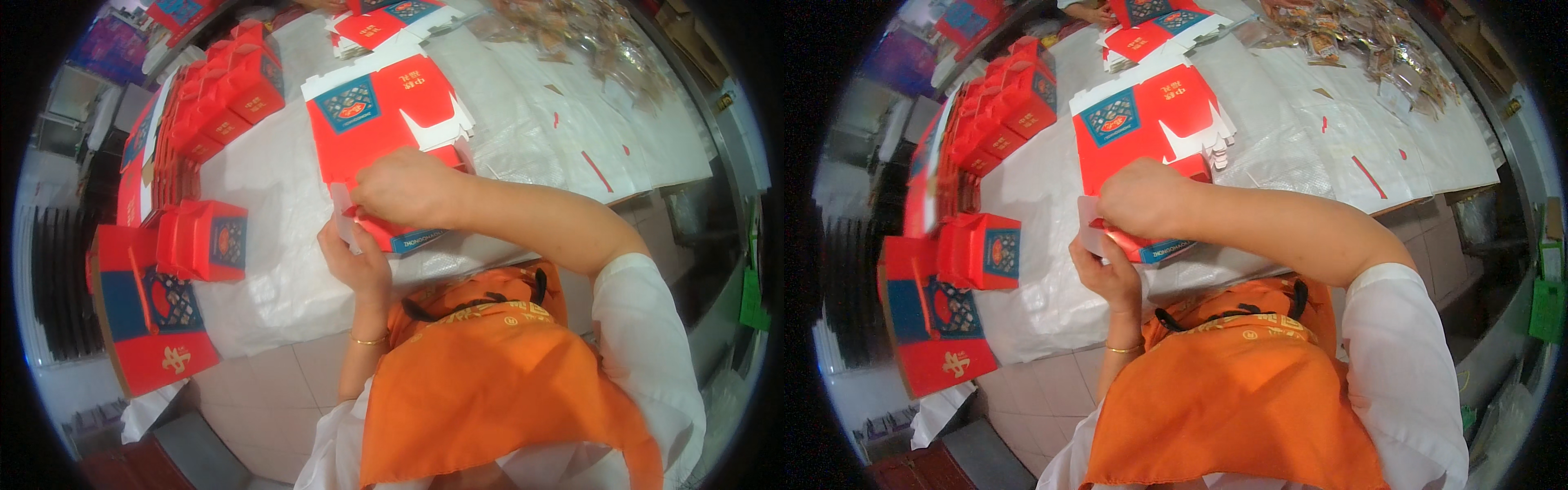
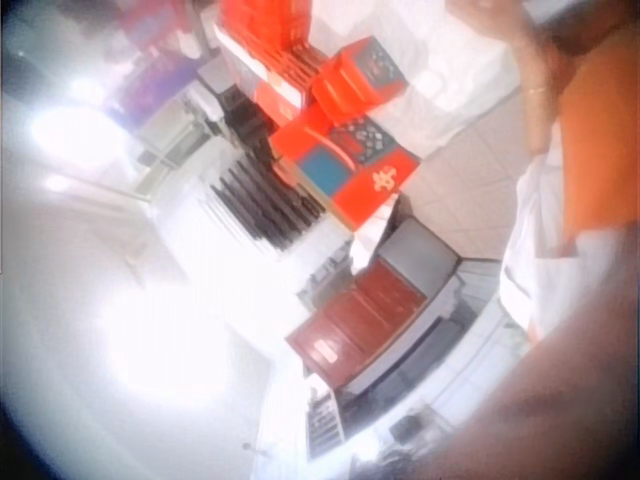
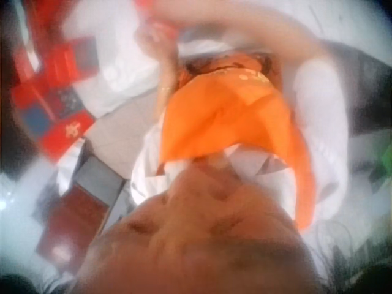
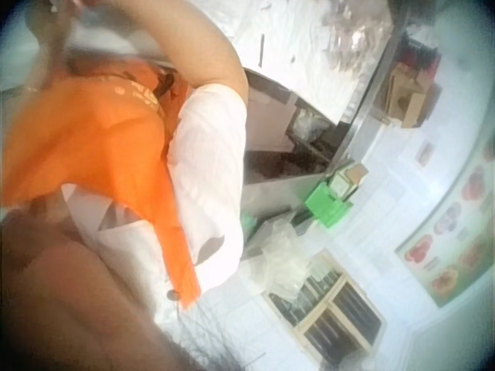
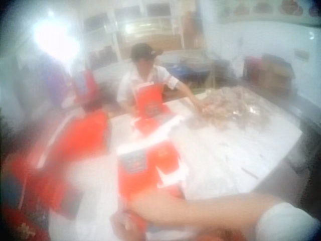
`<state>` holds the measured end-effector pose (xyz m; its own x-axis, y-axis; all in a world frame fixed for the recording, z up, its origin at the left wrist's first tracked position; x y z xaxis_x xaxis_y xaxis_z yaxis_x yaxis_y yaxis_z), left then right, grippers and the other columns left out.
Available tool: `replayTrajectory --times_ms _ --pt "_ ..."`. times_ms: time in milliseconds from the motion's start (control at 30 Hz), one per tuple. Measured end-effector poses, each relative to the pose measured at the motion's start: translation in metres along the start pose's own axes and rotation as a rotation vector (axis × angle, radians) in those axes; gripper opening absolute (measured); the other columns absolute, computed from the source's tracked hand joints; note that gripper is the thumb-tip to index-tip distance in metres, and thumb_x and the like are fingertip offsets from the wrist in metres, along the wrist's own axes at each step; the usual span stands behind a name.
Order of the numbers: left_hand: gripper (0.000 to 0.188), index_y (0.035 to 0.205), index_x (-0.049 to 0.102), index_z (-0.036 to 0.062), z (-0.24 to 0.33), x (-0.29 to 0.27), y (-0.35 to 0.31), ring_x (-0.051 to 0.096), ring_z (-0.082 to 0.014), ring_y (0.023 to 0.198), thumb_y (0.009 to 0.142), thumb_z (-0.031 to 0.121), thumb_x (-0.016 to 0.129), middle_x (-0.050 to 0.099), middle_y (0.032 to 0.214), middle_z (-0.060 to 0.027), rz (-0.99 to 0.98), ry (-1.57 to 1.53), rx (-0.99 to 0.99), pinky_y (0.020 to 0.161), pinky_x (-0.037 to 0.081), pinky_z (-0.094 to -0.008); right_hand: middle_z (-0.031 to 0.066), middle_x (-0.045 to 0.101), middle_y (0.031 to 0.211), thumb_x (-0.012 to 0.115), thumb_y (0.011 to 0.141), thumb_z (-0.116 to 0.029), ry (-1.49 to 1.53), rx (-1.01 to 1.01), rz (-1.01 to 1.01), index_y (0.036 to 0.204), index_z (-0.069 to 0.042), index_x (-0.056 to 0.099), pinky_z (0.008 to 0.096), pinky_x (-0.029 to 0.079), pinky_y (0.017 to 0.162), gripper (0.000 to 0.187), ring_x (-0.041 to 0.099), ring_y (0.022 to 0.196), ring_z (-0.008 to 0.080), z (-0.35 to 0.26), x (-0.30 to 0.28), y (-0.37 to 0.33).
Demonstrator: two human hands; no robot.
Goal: The person folds red cardboard boxes by hand, places packaged food items inside them, and stacks the completed boxes on a table.
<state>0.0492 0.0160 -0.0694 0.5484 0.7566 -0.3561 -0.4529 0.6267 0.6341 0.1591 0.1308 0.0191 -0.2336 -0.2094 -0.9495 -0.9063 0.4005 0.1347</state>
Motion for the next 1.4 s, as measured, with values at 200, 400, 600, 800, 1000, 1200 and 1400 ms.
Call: replayTrajectory --times_ms 200,400,600,800,1000,1200,1400 --pt "0.016 0.113 0.066 0.0007 0.001 0.000 0.005 0.063 -0.0245 0.091 0.101 0.008 0.058 0.067 0.103 -0.0094 0.072 -0.044 -0.017 0.080 0.051 -0.0351 0.0155 0.070 0.081 0.065 0.092 -0.025 0.005 0.013 -0.045 0.081 -0.004 0.073 0.0466 0.054 0.067 0.026 0.069 0.082 0.0354 -0.005 -0.003 0.008" --pt "0.018 0.114 0.067 0.0004 0.000 0.000 0.009 0.062 -0.0245 0.094 0.100 0.006 0.059 0.067 0.105 -0.0098 0.058 -0.040 0.015 0.081 0.050 -0.0355 0.0146 0.071 0.083 0.062 0.089 -0.020 -0.005 -0.039 -0.042 0.082 -0.004 0.073 0.0465 0.054 0.068 0.021 0.070 0.083 0.0349 -0.003 -0.006 0.009" --pt "0.013 0.105 0.069 -0.0009 0.000 -0.003 0.013 0.060 -0.0216 0.087 0.100 0.006 0.060 0.065 0.100 -0.0095 0.106 0.025 0.066 0.078 0.049 -0.0322 0.0141 0.071 0.085 0.060 0.088 -0.015 -0.046 -0.070 -0.031 0.084 -0.005 0.074 0.0465 0.056 0.070 0.018 0.071 0.084 0.0338 -0.003 -0.001 0.012" --pt "0.011 0.102 0.072 -0.0006 0.004 -0.007 0.015 0.061 -0.0210 0.082 0.097 0.005 0.065 0.067 0.093 -0.0092 0.121 0.103 0.079 0.072 0.050 -0.0326 0.0149 0.072 0.085 0.060 0.085 -0.015 -0.025 -0.053 -0.018 0.084 -0.005 0.074 0.0465 0.056 0.071 0.017 0.071 0.083 0.0338 -0.006 -0.002 0.012" --pt "0.010 0.100 0.073 -0.0001 0.003 -0.011 0.016 0.060 -0.0189 0.073 0.091 0.003 0.070 0.066 0.087 -0.0059 0.133 0.123 0.062 0.065 0.050 -0.0321 0.0158 0.072 0.084 0.061 0.084 -0.014 0.011 -0.058 -0.030 0.084 -0.004 0.074 0.0464 0.056 0.069 0.017 0.071 0.080 0.0341 -0.010 -0.002 0.012" --pt "0.007 0.097 0.073 0.0017 0.010 -0.011 0.018 0.058 -0.0181 0.071 0.090 0.002 0.071 0.065 0.086 -0.0054 0.129 0.136 0.010 0.065 0.048 -0.0313 0.0159 0.072 0.084 0.061 0.087 -0.015 0.002 -0.062 -0.005 0.087 -0.004 0.072 0.0467 0.055 0.069 0.016 0.071 0.082 0.0339 -0.013 -0.003 0.009" --pt "0.007 0.100 0.073 0.0006 0.012 -0.007 0.022 0.056 -0.0129 0.072 0.094 0.004 0.070 0.064 0.086 -0.0035 0.094 0.086 0.062 0.065 0.046 -0.0276 0.0153 0.072 0.084 0.060 0.089 -0.015 0.067 -0.063 -0.005 0.092 -0.004 0.070 0.0465 0.055 0.068 0.015 0.071 0.082 0.0336 -0.004 0.000 0.009"
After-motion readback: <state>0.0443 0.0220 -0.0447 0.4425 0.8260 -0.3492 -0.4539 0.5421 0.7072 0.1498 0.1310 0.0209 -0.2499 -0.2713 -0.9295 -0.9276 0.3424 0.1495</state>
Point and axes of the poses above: each hand's wrist, its own y-axis towards the middle knuckle, its own x-axis out of the palm, z = x × y, the point moved 2 cm from there along y, towards the middle knuckle
